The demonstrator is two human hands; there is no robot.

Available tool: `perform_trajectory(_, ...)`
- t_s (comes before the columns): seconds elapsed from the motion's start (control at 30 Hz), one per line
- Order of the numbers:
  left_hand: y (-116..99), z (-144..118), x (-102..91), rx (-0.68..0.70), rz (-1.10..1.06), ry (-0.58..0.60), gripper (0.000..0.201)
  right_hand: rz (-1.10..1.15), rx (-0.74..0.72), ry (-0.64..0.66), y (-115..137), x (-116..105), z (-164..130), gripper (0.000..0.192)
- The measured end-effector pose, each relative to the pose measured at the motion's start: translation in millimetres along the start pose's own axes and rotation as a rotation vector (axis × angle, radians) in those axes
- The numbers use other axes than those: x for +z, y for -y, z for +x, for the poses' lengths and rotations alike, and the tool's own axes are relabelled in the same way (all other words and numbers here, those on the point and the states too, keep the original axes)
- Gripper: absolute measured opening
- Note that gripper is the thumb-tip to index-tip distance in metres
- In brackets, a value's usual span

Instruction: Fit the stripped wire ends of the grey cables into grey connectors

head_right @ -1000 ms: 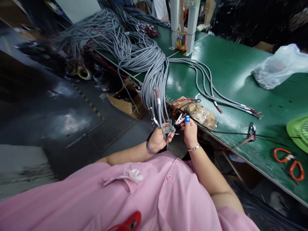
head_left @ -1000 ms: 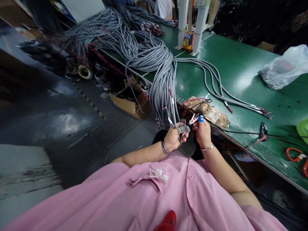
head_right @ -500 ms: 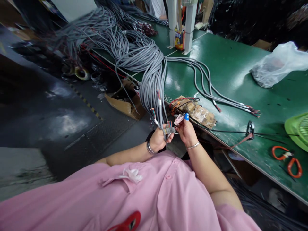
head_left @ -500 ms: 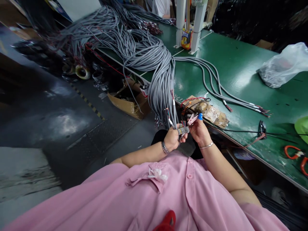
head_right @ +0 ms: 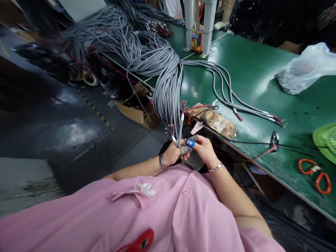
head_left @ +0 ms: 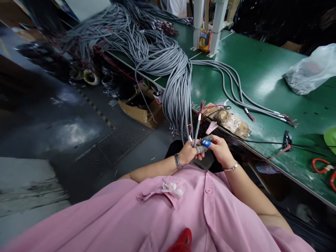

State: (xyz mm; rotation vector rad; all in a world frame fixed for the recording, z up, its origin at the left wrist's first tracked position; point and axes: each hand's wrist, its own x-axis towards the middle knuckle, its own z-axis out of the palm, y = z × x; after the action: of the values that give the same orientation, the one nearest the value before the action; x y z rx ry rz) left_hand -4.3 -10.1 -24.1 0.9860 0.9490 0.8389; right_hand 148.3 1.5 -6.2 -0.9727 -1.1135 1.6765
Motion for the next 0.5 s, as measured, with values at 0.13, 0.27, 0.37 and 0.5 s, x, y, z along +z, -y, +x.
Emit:
perform_trajectory(0.13, 0.6, 0.3, -1.1, 0.023, -0.047, -0.025, 0.027, 0.042, 0.01, -0.047, -5.2, -4.8, 1.0, 0.02)
perform_trajectory(0.27, 0.3, -0.2, -1.6, 0.025, -0.069, -0.039, 0.029, 0.034, 0.031, -0.072, -9.4, -8.1, 0.5, 0.019)
perform_trajectory(0.37, -1.1, -0.7, -0.9, 0.021, -0.061, -0.028, 0.03, -0.006, 0.043, -0.048, -7.5, -6.8, 0.4, 0.019)
perform_trajectory(0.5, 0.2, -0.3, -0.1, 0.024, -0.056, -0.038, 0.031, -0.051, 0.032, -0.061, -7.1, -6.0, 0.8, 0.019)
